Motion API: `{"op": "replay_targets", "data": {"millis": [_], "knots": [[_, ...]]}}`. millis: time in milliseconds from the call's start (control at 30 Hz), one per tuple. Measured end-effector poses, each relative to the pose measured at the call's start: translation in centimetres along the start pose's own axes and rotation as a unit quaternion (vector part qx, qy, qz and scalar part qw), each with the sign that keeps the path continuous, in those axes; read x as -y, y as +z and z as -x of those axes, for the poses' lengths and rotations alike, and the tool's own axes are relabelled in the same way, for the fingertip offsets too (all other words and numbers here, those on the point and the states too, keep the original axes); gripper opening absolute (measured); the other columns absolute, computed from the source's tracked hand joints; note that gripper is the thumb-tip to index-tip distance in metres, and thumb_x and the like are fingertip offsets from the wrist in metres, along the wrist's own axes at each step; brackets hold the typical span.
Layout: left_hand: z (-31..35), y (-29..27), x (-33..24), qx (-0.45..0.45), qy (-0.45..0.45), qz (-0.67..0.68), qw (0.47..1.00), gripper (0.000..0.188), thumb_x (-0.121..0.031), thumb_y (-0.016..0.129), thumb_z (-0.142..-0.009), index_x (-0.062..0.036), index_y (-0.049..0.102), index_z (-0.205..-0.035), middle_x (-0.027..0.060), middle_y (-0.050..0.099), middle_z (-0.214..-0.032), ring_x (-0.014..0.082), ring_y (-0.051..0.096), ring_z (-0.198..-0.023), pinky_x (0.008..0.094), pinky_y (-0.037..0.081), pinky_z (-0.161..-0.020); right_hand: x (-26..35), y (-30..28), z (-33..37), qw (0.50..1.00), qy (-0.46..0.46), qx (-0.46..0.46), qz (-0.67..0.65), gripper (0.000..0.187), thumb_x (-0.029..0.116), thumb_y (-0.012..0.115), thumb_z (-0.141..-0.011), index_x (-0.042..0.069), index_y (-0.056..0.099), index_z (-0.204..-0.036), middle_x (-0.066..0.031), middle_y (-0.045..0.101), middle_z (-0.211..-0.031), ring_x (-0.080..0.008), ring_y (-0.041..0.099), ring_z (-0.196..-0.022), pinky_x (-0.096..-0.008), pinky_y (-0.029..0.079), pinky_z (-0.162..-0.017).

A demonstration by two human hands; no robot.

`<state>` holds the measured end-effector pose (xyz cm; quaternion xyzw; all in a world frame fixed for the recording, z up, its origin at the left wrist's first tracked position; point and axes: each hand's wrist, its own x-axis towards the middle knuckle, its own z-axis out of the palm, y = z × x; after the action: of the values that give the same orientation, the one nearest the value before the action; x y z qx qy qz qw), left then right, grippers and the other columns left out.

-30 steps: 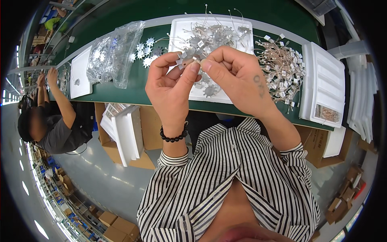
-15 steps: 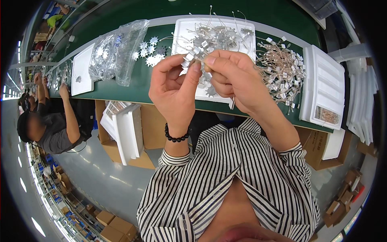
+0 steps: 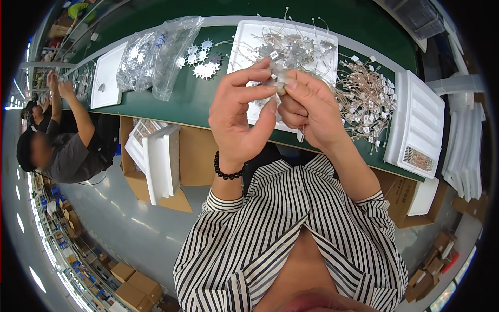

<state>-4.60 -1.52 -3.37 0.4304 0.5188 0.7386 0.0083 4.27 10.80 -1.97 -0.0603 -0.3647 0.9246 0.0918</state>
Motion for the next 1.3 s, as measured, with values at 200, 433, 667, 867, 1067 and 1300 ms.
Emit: {"op": "replay_targets", "data": {"millis": [200, 433, 667, 867, 1067, 1300], "knots": [[0.0, 0.6, -1.9, -0.093, -0.144, 0.122, 0.978, 0.021, 0.009, 0.066, -0.087, 0.0000, 0.070, -0.105, 0.0117, 0.064, -0.115, 0.0259, 0.065, -0.117, 0.0277, 0.056, -0.090, -0.4, -0.7, 0.1, 0.998, -0.002, 0.018, 0.054, 0.013, 0.012, 0.049, -0.105, 0.002, 0.055, -0.103, 0.0057, 0.034, -0.061, -0.0037, 0.021, -0.051, -0.0180, 0.020, -0.046], [1.5, 0.0, -1.2, -0.019, -0.219, 0.100, 0.970, 0.012, 0.007, 0.067, -0.090, 0.0028, 0.071, -0.101, 0.0122, 0.066, -0.111, 0.0288, 0.063, -0.114, 0.0350, 0.052, -0.095, -0.7, -1.9, 1.8, 0.994, -0.002, -0.025, 0.102, 0.012, 0.013, 0.052, -0.104, 0.001, 0.058, -0.104, 0.0047, 0.044, -0.067, -0.0037, 0.031, -0.053, -0.0183, 0.022, -0.046], [2.1, -1.4, -1.0, 0.045, -0.146, -0.046, 0.987, 0.011, 0.004, 0.069, -0.091, 0.0005, 0.070, -0.101, 0.0121, 0.066, -0.110, 0.0262, 0.063, -0.109, 0.0348, 0.051, -0.094, -0.1, 0.4, 2.4, 0.972, 0.004, -0.075, 0.222, 0.024, 0.004, 0.064, -0.092, 0.002, 0.060, -0.116, -0.0005, 0.056, -0.079, -0.0052, 0.042, -0.061, -0.0162, 0.031, -0.053], [1.5, -2.6, -1.5, -0.012, -0.141, -0.083, 0.986, 0.007, -0.002, 0.068, -0.093, -0.0012, 0.070, -0.100, 0.0101, 0.068, -0.103, 0.0186, 0.064, -0.098, 0.0276, 0.052, -0.087, -1.4, -2.3, 2.5, 0.922, -0.029, -0.023, 0.386, 0.046, -0.003, 0.072, -0.082, 0.002, 0.060, -0.126, -0.0057, 0.065, -0.095, -0.0083, 0.053, -0.070, -0.0186, 0.043, -0.066], [0.7, -3.6, -3.5, -0.176, -0.216, 0.053, 0.959, 0.012, -0.007, 0.060, -0.102, 0.0017, 0.059, -0.111, 0.0122, 0.069, -0.096, 0.0202, 0.068, -0.089, 0.0292, 0.055, -0.083, -1.8, -1.3, 1.7, 0.866, -0.134, -0.017, 0.481, 0.044, -0.003, 0.073, -0.081, 0.001, 0.062, -0.124, -0.0081, 0.068, -0.105, -0.0109, 0.058, -0.078, -0.0235, 0.050, -0.075], [1.2, -3.3, -3.7, -0.188, -0.168, 0.069, 0.965, 0.016, -0.010, 0.057, -0.105, 0.0016, 0.057, -0.115, 0.0138, 0.067, -0.100, 0.0256, 0.073, -0.085, 0.0287, 0.058, -0.070, -2.3, -0.5, 1.4, 0.867, -0.178, -0.041, 0.464, 0.047, -0.007, 0.075, -0.081, 0.001, 0.061, -0.126, -0.0085, 0.064, -0.120, -0.0135, 0.062, -0.099, -0.0251, 0.049, -0.092]]}}
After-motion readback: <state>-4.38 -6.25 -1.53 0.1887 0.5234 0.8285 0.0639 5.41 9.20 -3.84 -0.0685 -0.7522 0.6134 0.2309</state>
